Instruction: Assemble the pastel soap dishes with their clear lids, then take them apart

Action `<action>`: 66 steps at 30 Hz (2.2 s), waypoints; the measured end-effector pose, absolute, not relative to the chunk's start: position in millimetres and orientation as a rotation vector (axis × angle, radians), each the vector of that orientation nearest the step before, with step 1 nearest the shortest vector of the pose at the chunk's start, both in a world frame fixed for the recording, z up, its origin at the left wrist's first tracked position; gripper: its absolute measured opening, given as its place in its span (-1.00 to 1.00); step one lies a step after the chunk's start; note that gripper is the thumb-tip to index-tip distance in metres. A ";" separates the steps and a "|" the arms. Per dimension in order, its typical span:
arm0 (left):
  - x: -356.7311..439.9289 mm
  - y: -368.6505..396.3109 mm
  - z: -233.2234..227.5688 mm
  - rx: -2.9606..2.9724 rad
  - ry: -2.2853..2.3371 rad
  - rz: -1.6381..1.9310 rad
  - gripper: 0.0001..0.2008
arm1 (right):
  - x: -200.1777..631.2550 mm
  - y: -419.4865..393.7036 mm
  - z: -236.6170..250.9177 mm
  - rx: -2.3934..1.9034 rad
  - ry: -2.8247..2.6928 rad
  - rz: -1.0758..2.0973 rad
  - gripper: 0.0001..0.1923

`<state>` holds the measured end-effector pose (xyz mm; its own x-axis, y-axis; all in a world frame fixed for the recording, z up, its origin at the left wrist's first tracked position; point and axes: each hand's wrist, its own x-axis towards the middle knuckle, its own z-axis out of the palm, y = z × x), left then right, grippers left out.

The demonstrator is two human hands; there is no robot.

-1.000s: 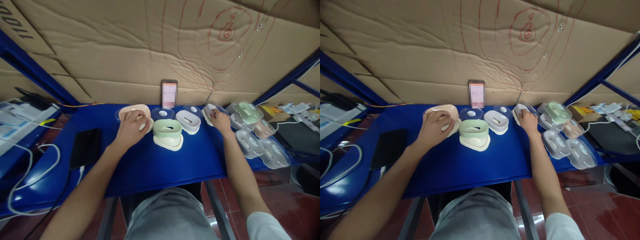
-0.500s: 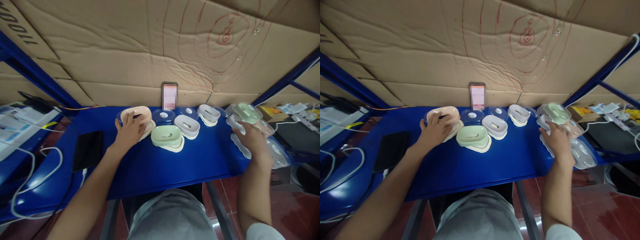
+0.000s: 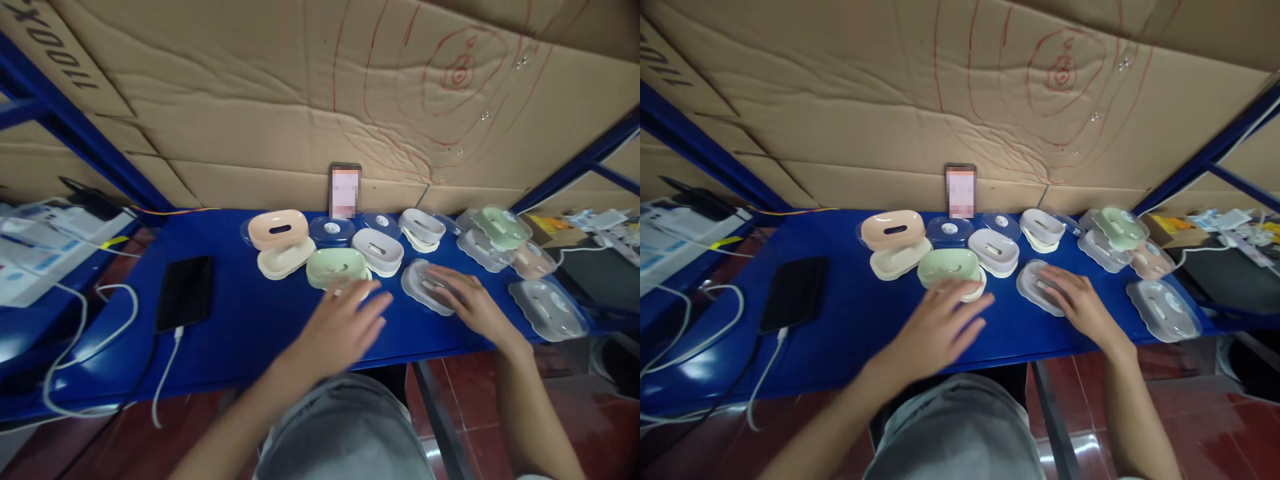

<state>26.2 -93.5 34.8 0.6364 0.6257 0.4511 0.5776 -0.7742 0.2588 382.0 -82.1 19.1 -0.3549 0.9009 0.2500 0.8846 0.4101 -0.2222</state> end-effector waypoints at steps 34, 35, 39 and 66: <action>16.5 -84.4 26.5 2.747 1.350 0.912 -0.74 | 313.2 -23.1 18.7 -1.323 -2.424 -0.057 -0.55; 5.6 -67.7 31.6 2.759 1.394 0.893 -0.73 | 308.6 -23.4 14.9 -1.313 -2.459 -0.039 -0.54; -19.6 -3.3 38.8 2.752 1.535 0.694 -0.70 | 296.4 -9.0 0.4 -1.276 -2.446 0.057 -0.59; 77.5 -155.2 -10.1 2.601 0.986 0.926 -0.61 | 422.8 -195.1 -17.8 -1.786 -1.810 -0.146 -0.47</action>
<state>77.5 -155.2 -10.1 0.5786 0.6561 0.4844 0.5246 -0.7542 0.3949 422.8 -195.1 -17.8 0.0708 0.8790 0.4715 0.9433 0.0947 -0.3181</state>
